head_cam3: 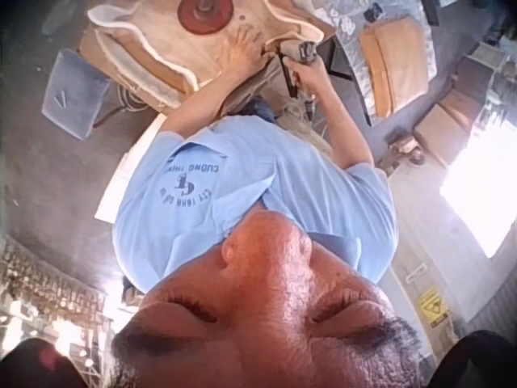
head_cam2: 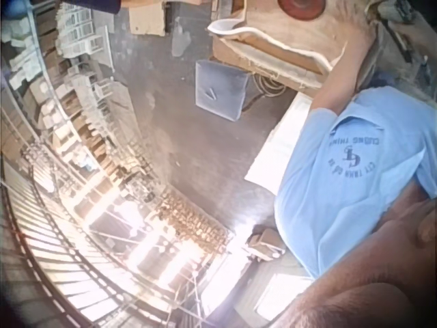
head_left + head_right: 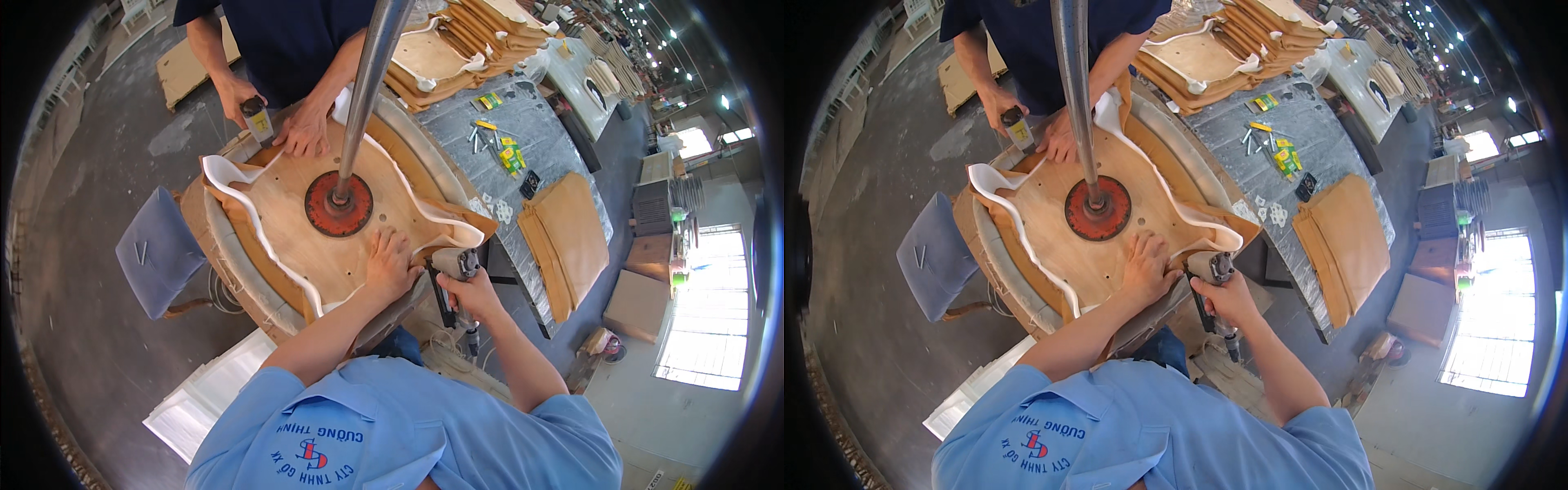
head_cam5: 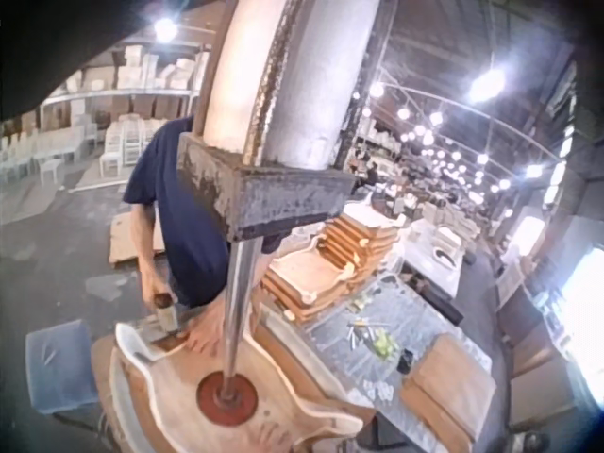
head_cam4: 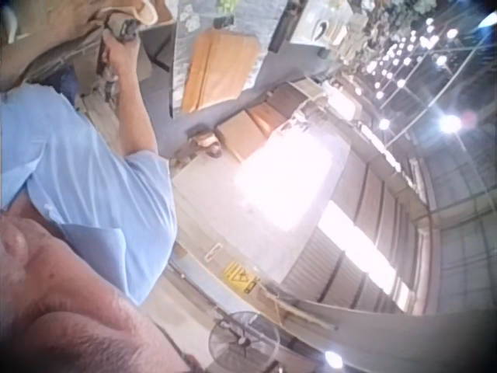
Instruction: The person places a white fabric cover over a wooden chair seat, aligns it, and uses a staple gun to secure the fabric to the underside of the seat. The person repeats this process for multiple chair seats.
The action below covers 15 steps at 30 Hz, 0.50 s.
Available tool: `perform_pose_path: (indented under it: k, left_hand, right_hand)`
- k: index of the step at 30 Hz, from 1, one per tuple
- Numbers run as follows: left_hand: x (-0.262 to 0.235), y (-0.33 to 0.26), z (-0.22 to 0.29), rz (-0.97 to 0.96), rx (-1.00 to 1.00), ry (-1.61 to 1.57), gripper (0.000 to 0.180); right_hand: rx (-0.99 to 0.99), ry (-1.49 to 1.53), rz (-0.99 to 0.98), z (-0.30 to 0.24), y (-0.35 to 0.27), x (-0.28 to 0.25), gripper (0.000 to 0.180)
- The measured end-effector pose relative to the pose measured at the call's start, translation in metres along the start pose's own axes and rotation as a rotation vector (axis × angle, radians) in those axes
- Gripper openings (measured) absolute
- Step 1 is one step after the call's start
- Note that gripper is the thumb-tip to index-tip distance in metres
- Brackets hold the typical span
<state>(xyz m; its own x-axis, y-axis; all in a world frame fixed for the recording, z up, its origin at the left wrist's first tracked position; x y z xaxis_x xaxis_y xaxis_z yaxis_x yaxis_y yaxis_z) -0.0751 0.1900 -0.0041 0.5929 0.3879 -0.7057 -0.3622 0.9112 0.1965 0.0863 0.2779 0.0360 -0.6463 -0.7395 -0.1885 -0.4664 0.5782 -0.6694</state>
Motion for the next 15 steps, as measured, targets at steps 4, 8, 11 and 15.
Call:
perform_pose_path:
  k: [4,8,11,15]
  left_hand:
    - [0.006,-0.001,-0.004,0.068,-0.01,-0.021,0.025]
    - [0.007,0.001,-0.007,0.141,-0.05,-0.032,0.017]
    - [0.007,0.003,-0.007,0.158,-0.081,-0.077,0.014]
    - [0.007,0.005,-0.008,0.136,-0.11,-0.087,0.013]
  right_hand:
    - [0.082,-0.17,-0.048,-0.019,0.013,0.0,0.026]
    - [0.118,-0.2,-0.077,-0.035,0.018,0.008,0.023]
    - [0.123,-0.19,-0.089,-0.038,0.023,0.011,0.022]
    - [0.126,-0.257,-0.103,-0.044,0.028,0.013,0.022]
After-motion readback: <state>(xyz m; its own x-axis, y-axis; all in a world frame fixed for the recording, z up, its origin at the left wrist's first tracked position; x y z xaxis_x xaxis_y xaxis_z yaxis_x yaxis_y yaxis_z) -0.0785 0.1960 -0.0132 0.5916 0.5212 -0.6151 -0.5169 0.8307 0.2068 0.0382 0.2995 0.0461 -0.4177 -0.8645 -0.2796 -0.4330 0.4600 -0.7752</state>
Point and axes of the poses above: each hand's wrist, its own y-axis towards the middle knuckle, its own x-axis out of the palm, z = x × y, the point moved 7 cm from there along y, towards the middle knuckle, and after that the axes turned 4 degrees about x, right-handed, at the moved point
